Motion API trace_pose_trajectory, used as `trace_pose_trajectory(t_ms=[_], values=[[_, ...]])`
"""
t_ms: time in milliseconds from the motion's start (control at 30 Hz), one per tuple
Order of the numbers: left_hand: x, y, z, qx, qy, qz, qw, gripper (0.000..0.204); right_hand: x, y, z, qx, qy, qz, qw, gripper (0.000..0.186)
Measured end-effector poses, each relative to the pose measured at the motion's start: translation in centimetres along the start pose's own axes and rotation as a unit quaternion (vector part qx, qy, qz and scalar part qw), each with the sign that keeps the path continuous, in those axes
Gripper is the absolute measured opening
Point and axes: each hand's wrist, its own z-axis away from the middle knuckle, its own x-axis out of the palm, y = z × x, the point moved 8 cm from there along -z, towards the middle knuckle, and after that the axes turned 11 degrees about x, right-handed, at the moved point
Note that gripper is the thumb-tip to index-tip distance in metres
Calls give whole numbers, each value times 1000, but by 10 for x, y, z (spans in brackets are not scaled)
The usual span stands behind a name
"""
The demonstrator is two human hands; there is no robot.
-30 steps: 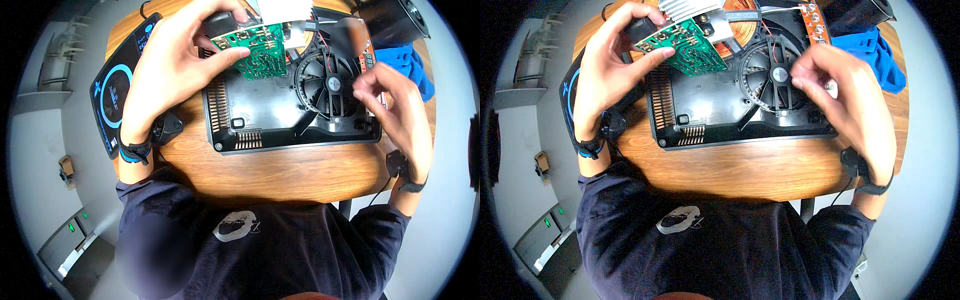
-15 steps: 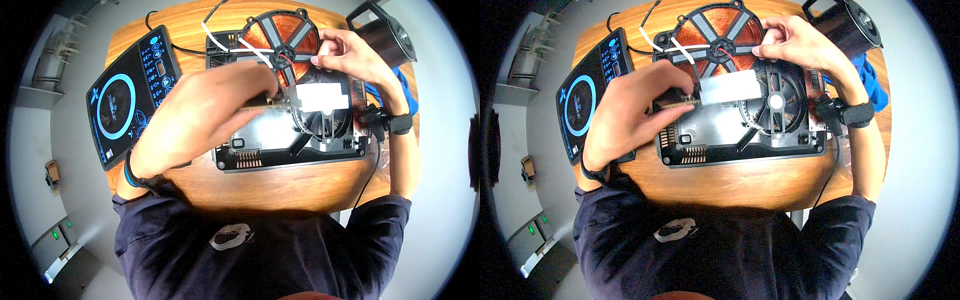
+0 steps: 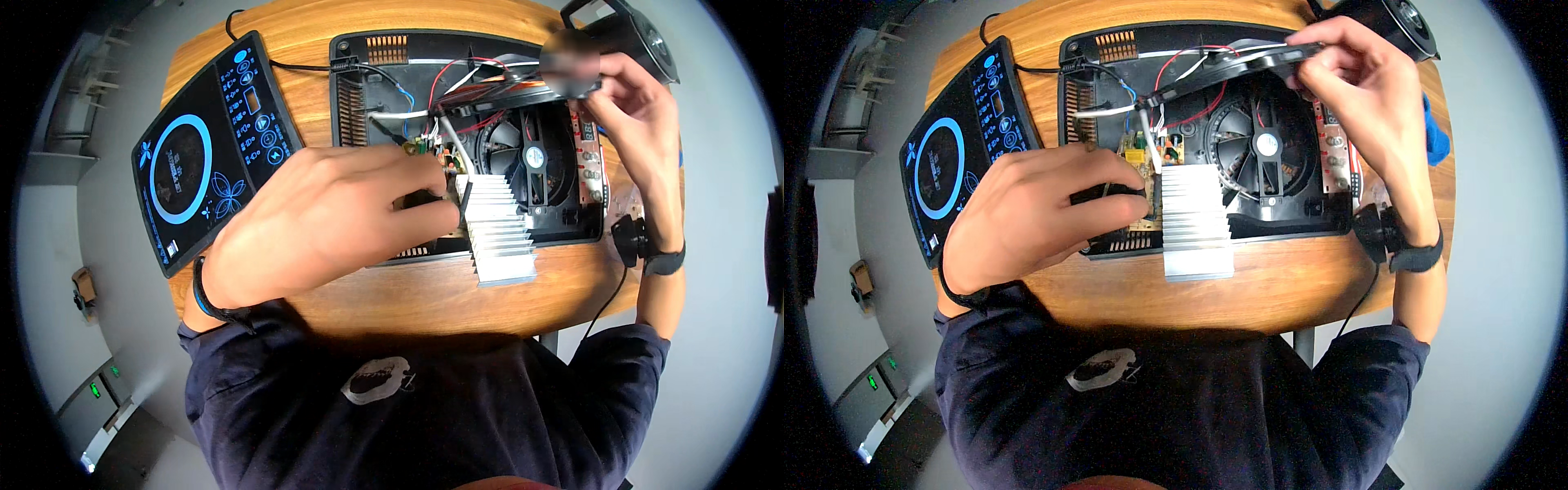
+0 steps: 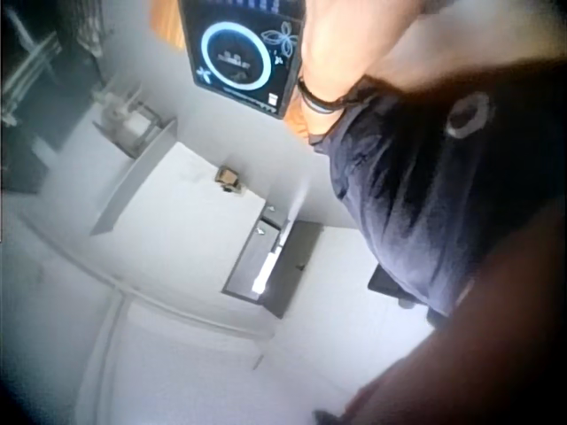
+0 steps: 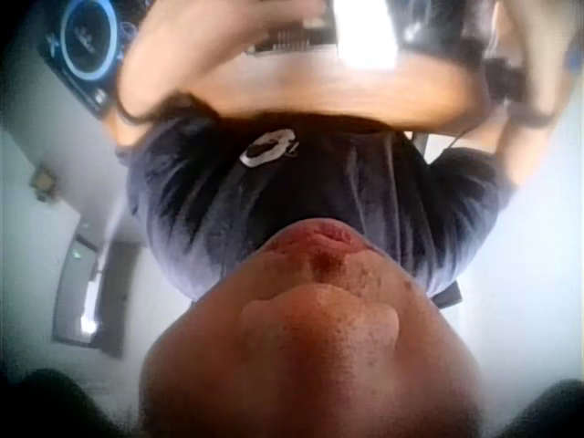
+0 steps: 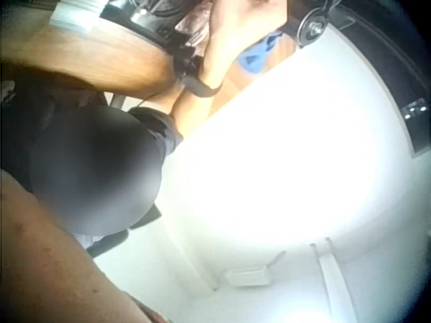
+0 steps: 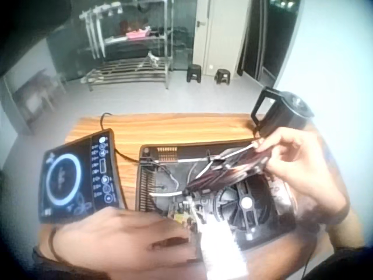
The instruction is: The person attaches a metal heatsink to a green circuit board using a screwdriver. They then place a white thermal pad over the heatsink and secure it by tightening screws on the board.
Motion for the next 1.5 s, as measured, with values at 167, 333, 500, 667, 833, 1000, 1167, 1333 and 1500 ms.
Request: trace_pose_trajectory(t_ms=[167, 333, 500, 667, 833, 1000, 1167, 1333, 1500], values=[[4, 4, 5, -10, -25, 26, 999, 26, -17, 11, 41, 24, 98, 89, 991, 24], [11, 2, 10, -70, -14, 73, 995, 21, -12, 3, 76, -58, 138, 116, 982, 28], [17, 1, 14, -68, -50, 61, 995, 26, -8, -1, 99, -135, 174, 168, 961, 29], [21, 5, 19, 14, -114, 59, 992, 34, -3, -11, 109, -155, 178, 223, 946, 29], [22, 1, 21, 29, -124, 120, 984, 42, 3, -11, 120, -133, 186, 238, 944, 32], [20, -16, 22, -42, -149, 170, 973, 43, 3, -3, 124, -120, 189, 248, 942, 33], [13, -42, 12, -97, -88, 101, 986, 54, 0, 8, 125, -108, 206, 223, 947, 33], [24, -59, 9, -140, -79, 66, 985, 52, -2, 11, 123, -114, 203, 195, 953, 32], [33, -70, 5, -126, -93, 47, 987, 42, 0, 6, 121, -105, 156, 209, 960, 32]])
